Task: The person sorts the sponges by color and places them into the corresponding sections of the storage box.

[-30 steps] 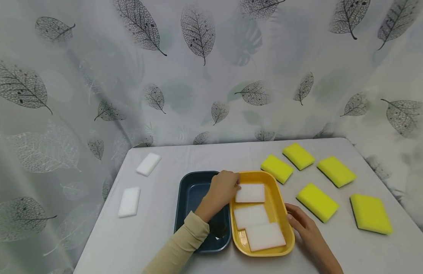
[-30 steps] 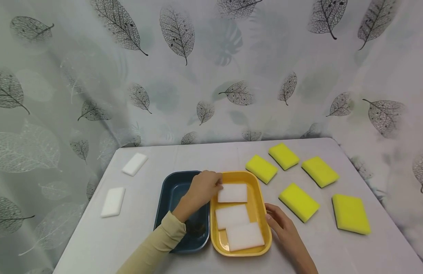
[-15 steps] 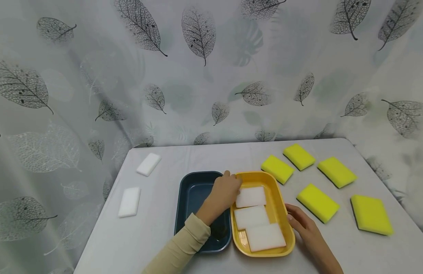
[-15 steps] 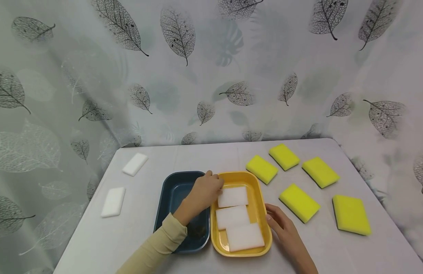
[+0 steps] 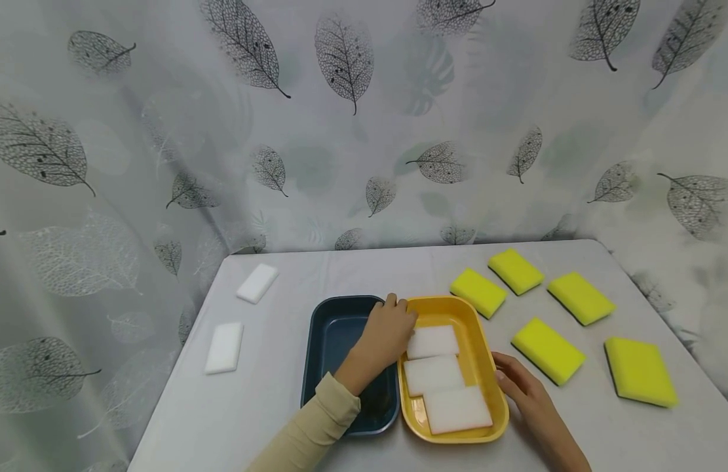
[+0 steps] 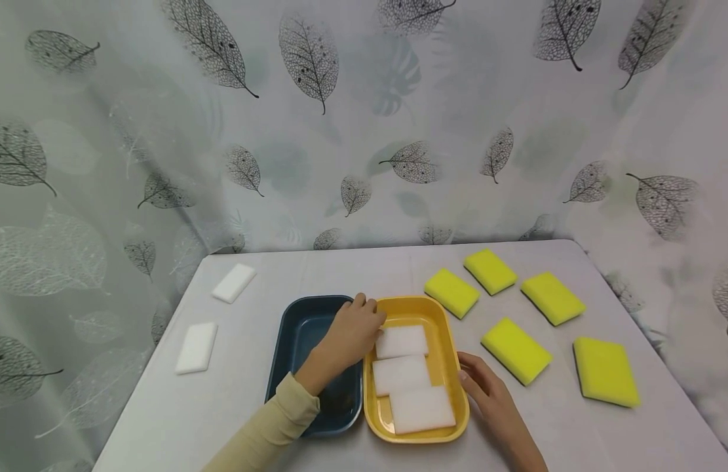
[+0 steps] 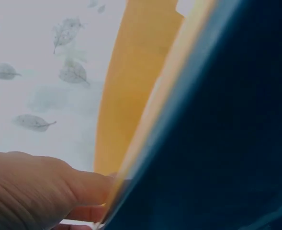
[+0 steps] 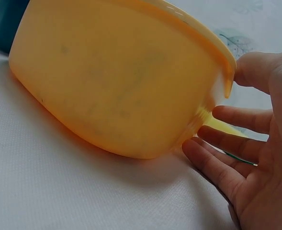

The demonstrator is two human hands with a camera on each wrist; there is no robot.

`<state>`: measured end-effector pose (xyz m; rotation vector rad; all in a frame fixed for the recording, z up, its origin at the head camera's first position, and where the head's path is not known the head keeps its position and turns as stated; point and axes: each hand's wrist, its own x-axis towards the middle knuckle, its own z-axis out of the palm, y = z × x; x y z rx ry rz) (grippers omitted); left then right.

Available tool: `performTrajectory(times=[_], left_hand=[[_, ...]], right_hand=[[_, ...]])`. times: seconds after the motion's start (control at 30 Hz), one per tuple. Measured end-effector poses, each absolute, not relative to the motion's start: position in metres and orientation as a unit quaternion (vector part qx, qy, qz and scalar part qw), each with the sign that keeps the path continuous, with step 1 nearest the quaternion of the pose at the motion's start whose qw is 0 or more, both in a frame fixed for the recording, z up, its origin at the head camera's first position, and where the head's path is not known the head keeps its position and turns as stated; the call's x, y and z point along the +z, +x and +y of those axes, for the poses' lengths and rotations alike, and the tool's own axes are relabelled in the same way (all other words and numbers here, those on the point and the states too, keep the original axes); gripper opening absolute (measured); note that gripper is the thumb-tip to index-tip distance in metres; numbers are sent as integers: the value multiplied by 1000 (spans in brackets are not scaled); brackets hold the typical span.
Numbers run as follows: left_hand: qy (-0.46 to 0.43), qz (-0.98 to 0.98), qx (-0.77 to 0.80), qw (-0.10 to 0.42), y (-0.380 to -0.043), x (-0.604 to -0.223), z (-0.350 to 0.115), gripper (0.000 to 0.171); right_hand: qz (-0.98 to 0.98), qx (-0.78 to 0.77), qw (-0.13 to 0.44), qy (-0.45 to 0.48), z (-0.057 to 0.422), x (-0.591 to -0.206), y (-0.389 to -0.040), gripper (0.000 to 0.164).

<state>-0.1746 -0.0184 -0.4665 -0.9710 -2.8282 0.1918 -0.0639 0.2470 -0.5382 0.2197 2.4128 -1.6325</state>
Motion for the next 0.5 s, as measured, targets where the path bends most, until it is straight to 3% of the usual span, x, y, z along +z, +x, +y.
performTrajectory(times=[0.2,0.5], left_hand=[[-330,-939,42,85,-170,-465,-26,24],[-327,-942,-58,51,-163,-455,-47,23]], right_hand=[[819,-557,113,78,248,-537,-63,61],[820,-556,111,76,247,-537,-63,61]])
